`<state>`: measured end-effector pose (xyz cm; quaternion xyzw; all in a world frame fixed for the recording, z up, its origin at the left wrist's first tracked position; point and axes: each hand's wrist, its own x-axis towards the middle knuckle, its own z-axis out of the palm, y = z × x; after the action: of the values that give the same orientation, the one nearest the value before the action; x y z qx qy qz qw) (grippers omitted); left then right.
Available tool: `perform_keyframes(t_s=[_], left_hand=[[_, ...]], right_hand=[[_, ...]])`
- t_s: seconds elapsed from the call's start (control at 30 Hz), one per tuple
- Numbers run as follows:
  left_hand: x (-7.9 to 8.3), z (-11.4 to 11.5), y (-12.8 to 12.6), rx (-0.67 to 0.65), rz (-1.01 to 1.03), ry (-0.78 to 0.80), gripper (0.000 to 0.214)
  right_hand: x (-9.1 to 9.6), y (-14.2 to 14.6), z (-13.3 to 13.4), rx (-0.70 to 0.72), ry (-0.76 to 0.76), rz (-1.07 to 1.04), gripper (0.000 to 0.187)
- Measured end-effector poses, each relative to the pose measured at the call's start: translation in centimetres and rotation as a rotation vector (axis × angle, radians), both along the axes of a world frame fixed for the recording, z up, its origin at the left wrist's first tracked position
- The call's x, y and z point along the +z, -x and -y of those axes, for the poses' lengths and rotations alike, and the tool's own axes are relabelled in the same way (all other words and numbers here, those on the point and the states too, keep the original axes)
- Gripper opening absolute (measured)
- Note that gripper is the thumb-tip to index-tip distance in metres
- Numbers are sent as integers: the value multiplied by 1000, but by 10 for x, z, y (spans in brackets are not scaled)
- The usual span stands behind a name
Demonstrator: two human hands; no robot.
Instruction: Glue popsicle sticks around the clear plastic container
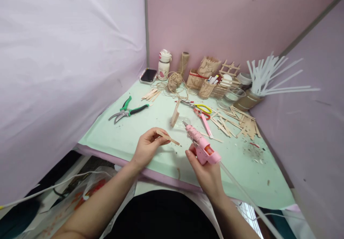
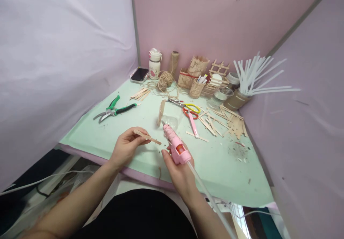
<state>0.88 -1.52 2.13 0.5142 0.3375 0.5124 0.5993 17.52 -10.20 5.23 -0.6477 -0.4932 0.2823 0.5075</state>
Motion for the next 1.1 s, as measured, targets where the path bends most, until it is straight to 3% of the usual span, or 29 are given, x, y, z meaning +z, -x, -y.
perform_keyframes(t_s=[0.27,0.43,0.67,0.9,1.1], left_hand=[[5,10,-4,108,-130,-262,2],[-5,2,1,206,-90,-238,10],[-12,0,1,189,21,-230,15],[-16,4,1,190,4,-221,11],[-25,3,2,219,-45,-335,9]], right_hand=[[-11,5,-4,-15,-20,62,19],[-12,-6,8,112,-17,95,26],[-13,-8,16,275,50,54,44],[-17,-4,19,287,55,71,49],[-17,-3,19,278,22,89,48]])
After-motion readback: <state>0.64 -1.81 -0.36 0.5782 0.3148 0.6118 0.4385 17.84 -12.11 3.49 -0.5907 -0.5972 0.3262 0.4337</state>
